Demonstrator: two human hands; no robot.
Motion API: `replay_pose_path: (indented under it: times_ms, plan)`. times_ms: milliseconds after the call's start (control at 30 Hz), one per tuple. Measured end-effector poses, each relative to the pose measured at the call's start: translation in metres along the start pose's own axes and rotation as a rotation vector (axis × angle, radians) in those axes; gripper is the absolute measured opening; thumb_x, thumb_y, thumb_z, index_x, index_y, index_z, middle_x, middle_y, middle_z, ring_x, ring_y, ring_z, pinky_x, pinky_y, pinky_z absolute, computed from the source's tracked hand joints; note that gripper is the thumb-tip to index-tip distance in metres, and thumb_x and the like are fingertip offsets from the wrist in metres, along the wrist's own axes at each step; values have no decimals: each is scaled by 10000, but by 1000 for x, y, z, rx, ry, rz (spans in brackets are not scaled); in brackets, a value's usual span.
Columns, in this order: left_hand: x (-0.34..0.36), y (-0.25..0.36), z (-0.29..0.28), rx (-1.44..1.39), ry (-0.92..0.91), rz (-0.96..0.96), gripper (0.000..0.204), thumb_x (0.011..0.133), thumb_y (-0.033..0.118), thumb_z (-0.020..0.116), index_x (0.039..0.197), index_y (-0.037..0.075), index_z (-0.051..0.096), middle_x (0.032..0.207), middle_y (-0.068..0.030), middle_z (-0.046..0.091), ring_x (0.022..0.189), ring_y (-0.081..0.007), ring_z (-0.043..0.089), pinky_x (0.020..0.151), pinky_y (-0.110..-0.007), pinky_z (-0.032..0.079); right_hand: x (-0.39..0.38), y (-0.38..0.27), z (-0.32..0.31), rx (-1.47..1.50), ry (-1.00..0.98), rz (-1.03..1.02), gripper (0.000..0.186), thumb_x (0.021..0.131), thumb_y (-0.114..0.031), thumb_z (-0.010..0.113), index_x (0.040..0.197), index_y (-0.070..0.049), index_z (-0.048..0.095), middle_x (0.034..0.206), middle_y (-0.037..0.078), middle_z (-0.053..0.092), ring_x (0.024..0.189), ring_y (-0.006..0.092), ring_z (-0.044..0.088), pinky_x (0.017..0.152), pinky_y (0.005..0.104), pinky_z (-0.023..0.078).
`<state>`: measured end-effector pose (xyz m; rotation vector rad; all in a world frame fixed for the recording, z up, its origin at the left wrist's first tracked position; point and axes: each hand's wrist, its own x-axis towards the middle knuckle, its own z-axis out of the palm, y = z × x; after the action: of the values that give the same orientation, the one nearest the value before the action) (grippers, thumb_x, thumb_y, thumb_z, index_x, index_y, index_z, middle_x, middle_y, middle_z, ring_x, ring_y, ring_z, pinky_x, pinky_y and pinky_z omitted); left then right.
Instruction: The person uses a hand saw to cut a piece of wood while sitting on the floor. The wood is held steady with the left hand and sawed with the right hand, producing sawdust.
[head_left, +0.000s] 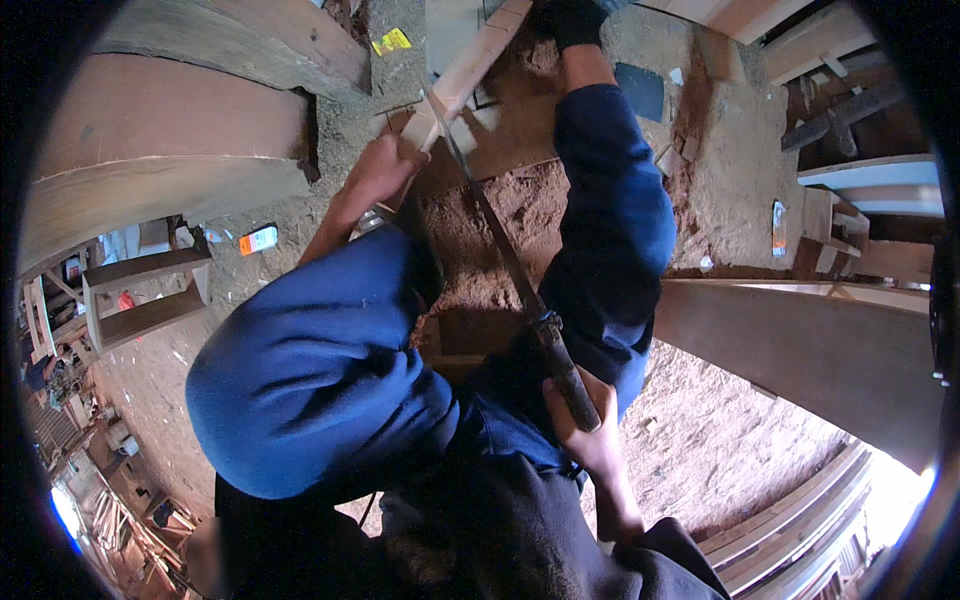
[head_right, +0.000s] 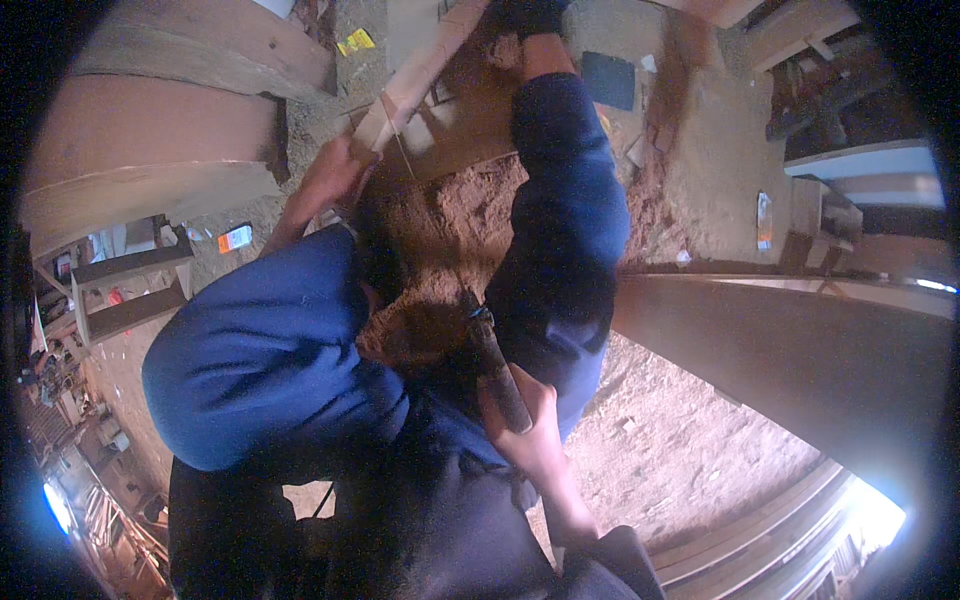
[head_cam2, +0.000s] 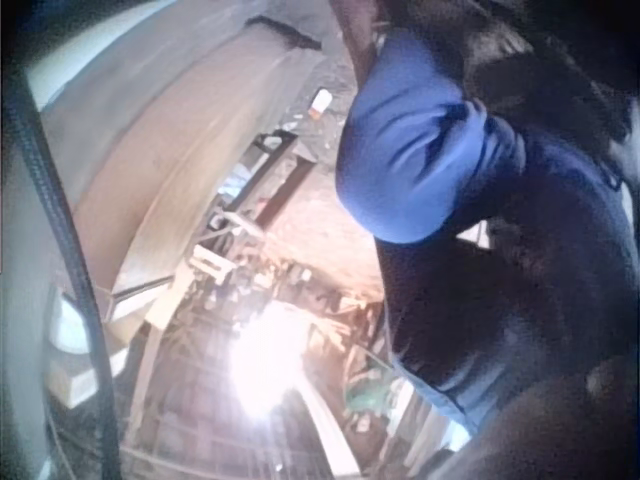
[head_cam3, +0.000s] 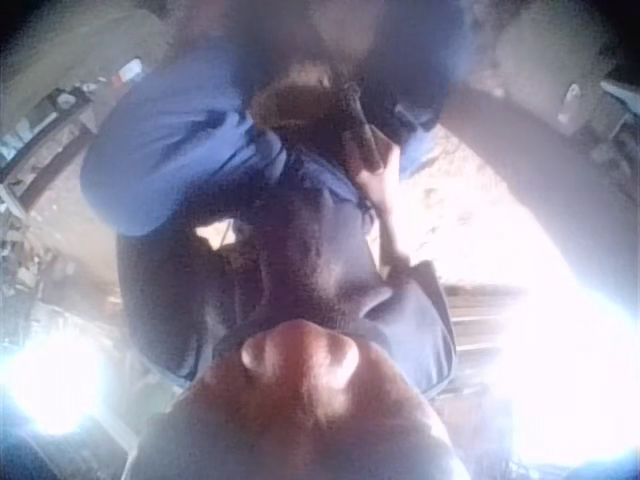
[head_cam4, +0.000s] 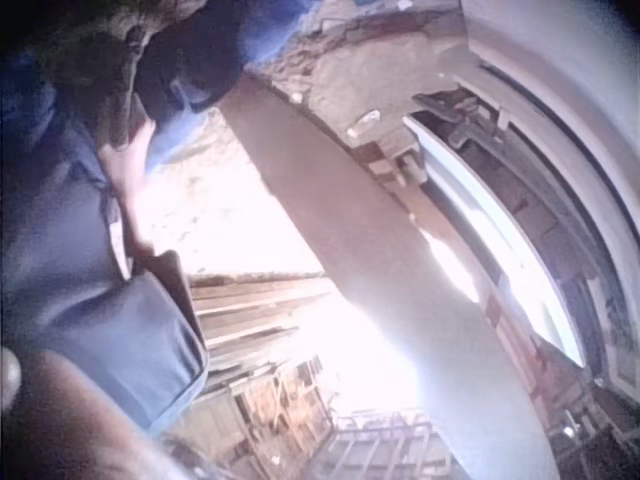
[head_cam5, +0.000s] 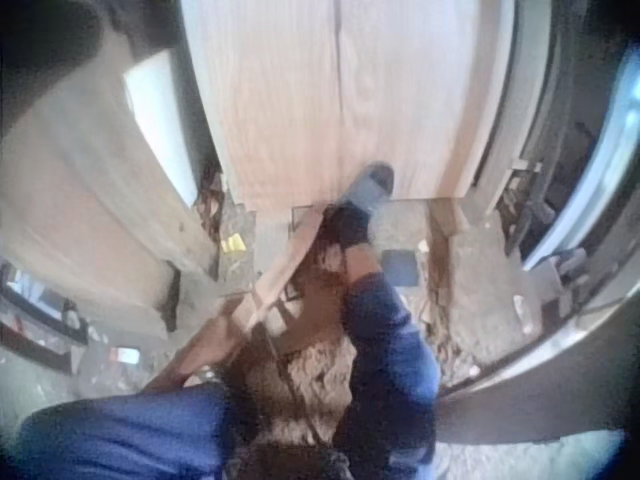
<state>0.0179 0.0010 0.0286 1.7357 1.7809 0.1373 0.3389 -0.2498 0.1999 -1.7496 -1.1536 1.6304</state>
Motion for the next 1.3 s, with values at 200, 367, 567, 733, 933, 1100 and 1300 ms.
replay_pose_path:
  times_ms: [200,367,567,733,933,1100,1300]
  plan:
    - [0,1,-12,-108,-93,-14,480,816,367,686,1067,-40,651,928,-303,675,912,-408,682,801,-453,517,39,-3,28,30,23,-189,98,892,-72,626,854,15,602,645,73,549,618,87,475,561,289,409]
    - [-1,5,6,-49,-4,51,465,819,337,690,1105,-27,652,989,-296,674,955,-417,670,837,-464,515,1,1,17,28,44,-116,116,908,-77,611,829,7,593,612,26,507,610,62,445,544,270,386]
    - [-2,18,-12,-61,-80,31,483,813,337,699,1142,-13,655,1028,-282,677,996,-416,658,881,-458,511,13,9,22,43,39,-100,97,873,-62,617,861,33,602,676,159,600,637,123,551,593,332,466]
    - [14,-11,9,-73,-1,144,543,803,351,705,1212,4,619,1046,-278,676,1014,-410,654,899,-450,502,44,7,41,96,51,-244,111,913,-82,614,869,17,593,677,7,500,676,54,431,583,267,396]
    - [3,7,2,-56,-57,92,668,797,319,688,1369,49,471,1117,-266,659,1054,-398,641,907,-436,495,-21,11,17,17,61,-46,122,909,-87,620,844,13,596,623,6,504,612,57,441,536,265,376]
    - [2,9,-12,-188,-105,126,659,808,313,666,1379,54,463,1141,-254,655,1048,-387,645,905,-427,495,14,5,38,36,91,-201,144,910,-87,618,806,-3,566,608,0,466,607,54,415,521,274,356]
    - [4,4,-4,-122,-79,129,660,808,314,663,1378,47,463,1127,-243,664,1040,-378,649,906,-422,495,-9,4,29,51,80,-135,109,866,-61,632,884,44,609,689,179,609,660,126,585,593,320,471]
